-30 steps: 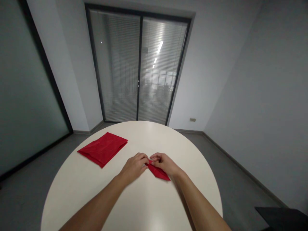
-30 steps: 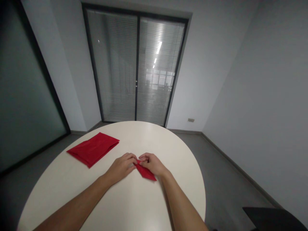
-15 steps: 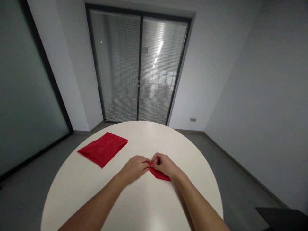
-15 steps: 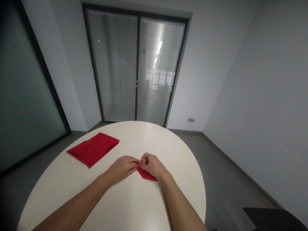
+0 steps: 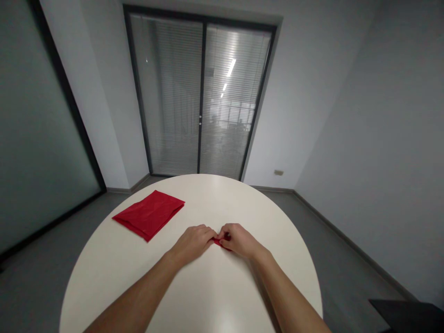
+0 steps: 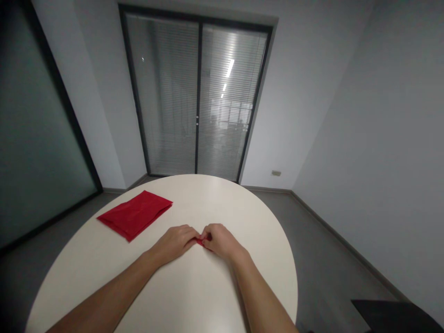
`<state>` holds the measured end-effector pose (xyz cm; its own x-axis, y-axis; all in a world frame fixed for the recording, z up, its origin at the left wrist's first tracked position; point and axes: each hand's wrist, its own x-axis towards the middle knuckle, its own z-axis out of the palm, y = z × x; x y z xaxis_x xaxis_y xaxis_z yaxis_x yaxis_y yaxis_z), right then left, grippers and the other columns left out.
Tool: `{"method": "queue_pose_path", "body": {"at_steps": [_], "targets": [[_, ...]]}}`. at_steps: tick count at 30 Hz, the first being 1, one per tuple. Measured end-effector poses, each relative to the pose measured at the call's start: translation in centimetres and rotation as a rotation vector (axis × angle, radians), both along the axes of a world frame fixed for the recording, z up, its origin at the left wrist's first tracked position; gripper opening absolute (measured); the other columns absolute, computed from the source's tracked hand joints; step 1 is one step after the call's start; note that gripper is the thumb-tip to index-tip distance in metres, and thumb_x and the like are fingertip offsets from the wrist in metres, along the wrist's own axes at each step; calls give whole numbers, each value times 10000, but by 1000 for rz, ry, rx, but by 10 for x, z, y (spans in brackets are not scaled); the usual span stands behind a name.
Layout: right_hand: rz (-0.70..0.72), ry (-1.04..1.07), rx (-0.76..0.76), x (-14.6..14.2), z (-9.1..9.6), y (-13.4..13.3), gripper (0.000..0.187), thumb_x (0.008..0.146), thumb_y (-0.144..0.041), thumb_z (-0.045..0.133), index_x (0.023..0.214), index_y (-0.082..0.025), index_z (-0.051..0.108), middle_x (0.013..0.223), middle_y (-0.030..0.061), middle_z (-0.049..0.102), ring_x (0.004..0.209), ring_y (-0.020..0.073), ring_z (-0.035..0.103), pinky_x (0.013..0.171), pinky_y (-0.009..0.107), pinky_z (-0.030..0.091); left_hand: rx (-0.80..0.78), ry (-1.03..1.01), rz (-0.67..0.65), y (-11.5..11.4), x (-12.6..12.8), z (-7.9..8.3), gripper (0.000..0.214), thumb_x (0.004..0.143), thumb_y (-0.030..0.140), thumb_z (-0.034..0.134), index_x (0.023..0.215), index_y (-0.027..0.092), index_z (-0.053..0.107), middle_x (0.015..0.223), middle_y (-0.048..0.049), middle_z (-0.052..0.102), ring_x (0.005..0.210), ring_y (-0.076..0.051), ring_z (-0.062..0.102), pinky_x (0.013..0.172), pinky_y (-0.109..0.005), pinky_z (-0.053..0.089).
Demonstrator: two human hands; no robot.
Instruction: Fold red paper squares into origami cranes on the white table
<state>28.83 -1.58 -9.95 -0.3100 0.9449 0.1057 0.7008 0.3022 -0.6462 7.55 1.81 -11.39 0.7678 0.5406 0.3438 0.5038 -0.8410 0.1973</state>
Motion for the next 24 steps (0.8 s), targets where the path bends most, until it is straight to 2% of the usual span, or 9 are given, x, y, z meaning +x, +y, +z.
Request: {"method": "queue_pose_path", "body": {"at_steps": [2,7,14,19,24], "targets": [[13,-13,-12,2,1,-1,162,775,-147,653,889,-191,759,754,12,738,646,142,615,624,234,421,-9,7,13,0,0,1,167,987,180,546,1057,221,692,962,-36,733,918,-216,669,791,-309,494],[55,-118,3,5,12,-6,233,695,-172,710,913,-205,786,884,50,762,726,175,634,651,248,434,31,48,2,0,0,0,181,993,184,525,931,201,694,905,-49,720,877,-221,654,740,-304,485],[50,-309,94,-2,25,-12,248,727,-201,653,916,-237,810,848,59,781,682,189,632,623,270,381,12,20,16,-2,-1,2,144,992,222,551,966,216,693,928,-43,716,885,-215,646,738,-298,482],[60,-263,64,1,26,-11,273,759,-224,644,963,-251,824,859,50,790,697,185,634,640,264,389,20,8,23,-1,0,1,166,1001,218,538,956,216,697,913,-41,713,876,-209,646,742,-295,482],[72,-224,36,2,25,-10,301,775,-185,587,940,-253,830,759,24,776,606,156,590,601,253,380,25,14,45,1,1,-3,179,1004,211,531,957,209,704,917,-48,720,882,-217,653,753,-303,485]]}}
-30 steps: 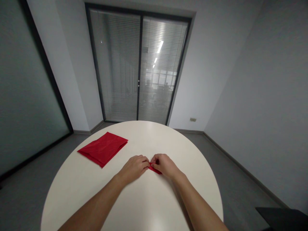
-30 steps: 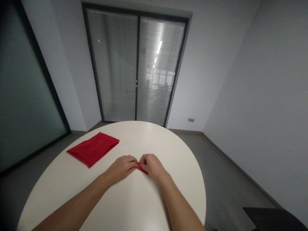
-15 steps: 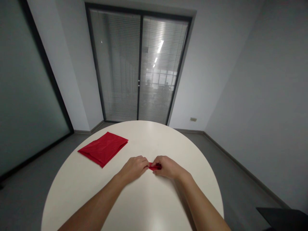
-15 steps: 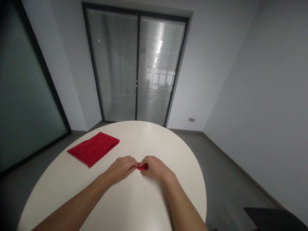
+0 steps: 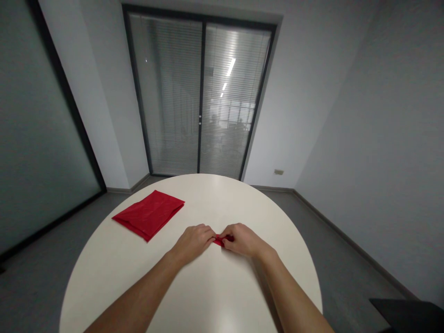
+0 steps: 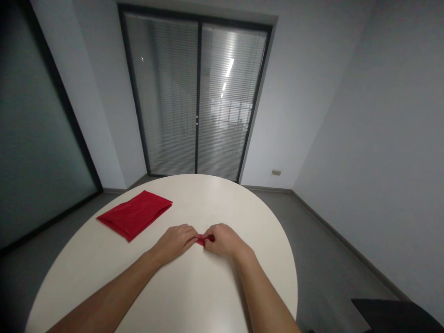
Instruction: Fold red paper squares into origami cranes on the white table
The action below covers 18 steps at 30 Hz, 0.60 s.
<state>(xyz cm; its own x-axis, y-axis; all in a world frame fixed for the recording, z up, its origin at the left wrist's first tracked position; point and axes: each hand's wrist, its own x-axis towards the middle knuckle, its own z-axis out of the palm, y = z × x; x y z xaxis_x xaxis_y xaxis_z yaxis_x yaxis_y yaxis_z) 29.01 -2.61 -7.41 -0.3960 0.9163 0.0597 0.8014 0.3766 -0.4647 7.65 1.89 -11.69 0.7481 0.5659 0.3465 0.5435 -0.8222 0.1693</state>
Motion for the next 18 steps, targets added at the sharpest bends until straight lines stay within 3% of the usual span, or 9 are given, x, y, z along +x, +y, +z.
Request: {"method": "queue_pose_path", "body": {"at_steps": [11,18], "targets": [[9,-28,82,0,-6,6,320,762,-70,572,867,-257,810,769,24,779,665,177,643,694,252,426,-13,-29,56,-2,3,-2,208,972,152,521,993,223,715,939,-44,723,898,-220,659,793,-317,492],[31,31,114,-1,-10,9,271,863,-132,577,950,-255,802,952,48,798,836,210,694,795,283,451,8,-20,72,-3,1,3,172,983,171,545,1016,224,706,978,-34,729,939,-223,649,816,-327,492]]}}
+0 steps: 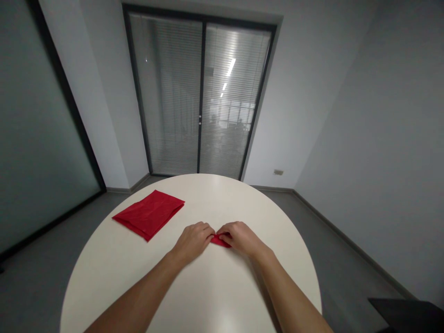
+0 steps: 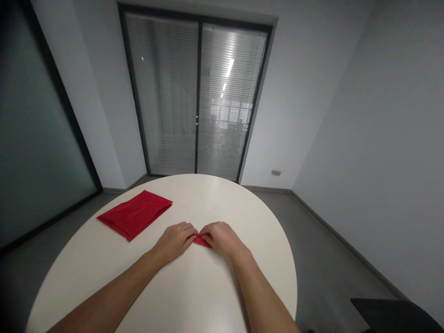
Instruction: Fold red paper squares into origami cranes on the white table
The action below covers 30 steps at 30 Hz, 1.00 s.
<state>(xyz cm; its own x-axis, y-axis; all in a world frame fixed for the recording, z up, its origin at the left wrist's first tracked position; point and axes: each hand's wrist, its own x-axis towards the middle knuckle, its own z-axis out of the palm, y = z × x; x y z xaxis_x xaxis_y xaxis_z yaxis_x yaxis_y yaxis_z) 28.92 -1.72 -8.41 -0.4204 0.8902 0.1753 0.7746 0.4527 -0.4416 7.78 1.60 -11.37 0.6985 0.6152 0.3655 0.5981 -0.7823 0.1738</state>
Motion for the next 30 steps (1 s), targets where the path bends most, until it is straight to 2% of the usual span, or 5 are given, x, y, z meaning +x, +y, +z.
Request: {"method": "queue_pose_path", "body": {"at_steps": [7,15,19,24,30], "targets": [[-86,80,-7,3,-5,-1,212,843,-355,719,1023,-248,746,903,26,764,774,189,662,687,262,440,15,4,90,1,1,2,168,1004,171,511,986,206,674,940,-41,723,906,-228,650,772,-326,479],[-125,130,1,7,-18,6,152,842,-228,674,994,-230,678,859,4,729,745,158,629,678,246,425,19,-5,97,-1,3,2,165,1020,168,489,1014,207,649,967,-31,705,914,-207,658,796,-309,478],[-125,110,-27,8,-15,2,400,807,-315,747,1186,-252,637,939,27,739,807,196,654,717,276,458,-9,-38,120,-1,2,0,168,1012,156,491,1069,208,641,986,-34,720,947,-217,667,838,-325,483],[-51,164,-45,8,-10,-1,747,730,-319,820,1413,-277,521,1268,78,686,1058,251,660,904,340,495,-96,-125,175,-2,2,0,220,993,158,475,1130,215,638,1041,-47,734,974,-227,680,859,-334,485],[-46,176,-26,7,-11,-1,502,763,-287,760,1253,-233,666,1197,77,713,1012,241,672,896,338,510,-239,-270,185,-2,-1,-3,236,961,155,466,1030,231,679,1001,-16,753,913,-195,691,797,-291,472]]}}
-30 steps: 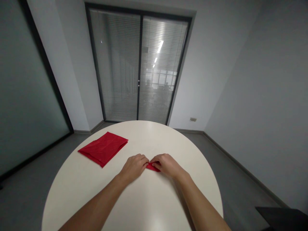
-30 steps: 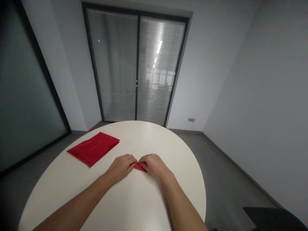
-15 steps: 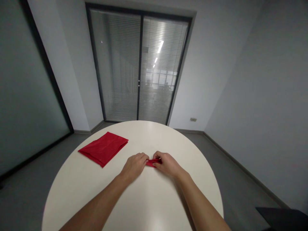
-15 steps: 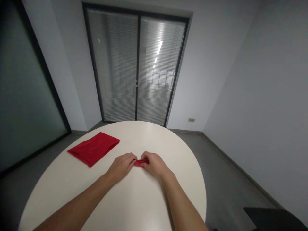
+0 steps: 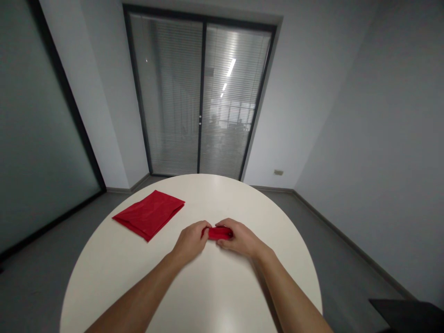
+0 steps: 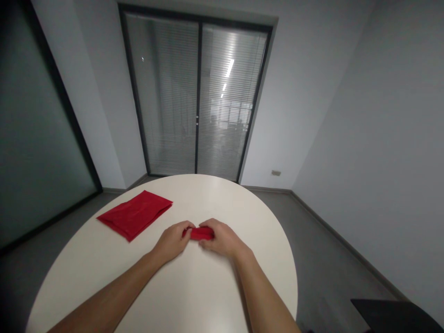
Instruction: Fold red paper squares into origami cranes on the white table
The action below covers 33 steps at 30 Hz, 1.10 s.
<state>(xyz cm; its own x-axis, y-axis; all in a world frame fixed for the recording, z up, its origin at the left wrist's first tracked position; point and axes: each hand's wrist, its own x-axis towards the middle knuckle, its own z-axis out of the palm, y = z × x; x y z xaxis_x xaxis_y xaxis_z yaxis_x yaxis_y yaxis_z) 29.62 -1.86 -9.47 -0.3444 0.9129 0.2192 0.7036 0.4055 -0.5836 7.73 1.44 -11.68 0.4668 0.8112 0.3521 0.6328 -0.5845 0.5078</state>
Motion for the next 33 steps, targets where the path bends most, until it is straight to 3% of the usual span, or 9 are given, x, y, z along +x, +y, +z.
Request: {"method": "queue_pose_path", "body": {"at_steps": [5,10,15,23,28,33], "targets": [[4,8,-40,-2,0,0,444,820,-316,706,1255,-226,684,1141,76,744,938,228,693,854,331,527,-104,-36,45,3,-3,-4,219,924,181,525,977,244,728,954,-13,773,876,-198,698,774,-284,456],[30,-48,49,-4,1,2,492,768,-268,749,1254,-227,686,1228,87,718,1068,259,666,936,347,502,-189,-92,88,7,-3,-7,184,848,129,582,937,241,698,842,14,747,771,-169,675,692,-252,431],[64,-78,32,-7,-4,5,315,831,-206,678,1139,-258,724,1043,32,760,915,202,684,818,282,500,-132,-110,45,11,-4,-13,202,829,99,591,954,232,679,885,1,723,826,-170,654,734,-254,443],[98,-82,95,-6,-11,9,238,900,-207,626,1091,-251,761,1135,48,755,1035,214,677,925,313,492,41,-106,-93,13,-8,-12,223,845,63,532,904,216,683,977,-32,716,968,-196,642,886,-299,469],[78,-110,142,-5,-11,9,229,908,-188,604,1045,-244,779,1128,44,758,1084,227,638,963,337,478,35,39,-154,9,-10,-5,151,918,213,586,975,235,725,980,-29,760,936,-217,668,882,-324,463],[76,-186,212,-8,-6,8,222,886,-190,633,1046,-240,778,1150,45,757,1091,245,607,993,369,448,-18,51,-144,8,-10,-6,197,905,152,573,1016,237,711,1044,-20,755,985,-199,671,873,-283,470]]}}
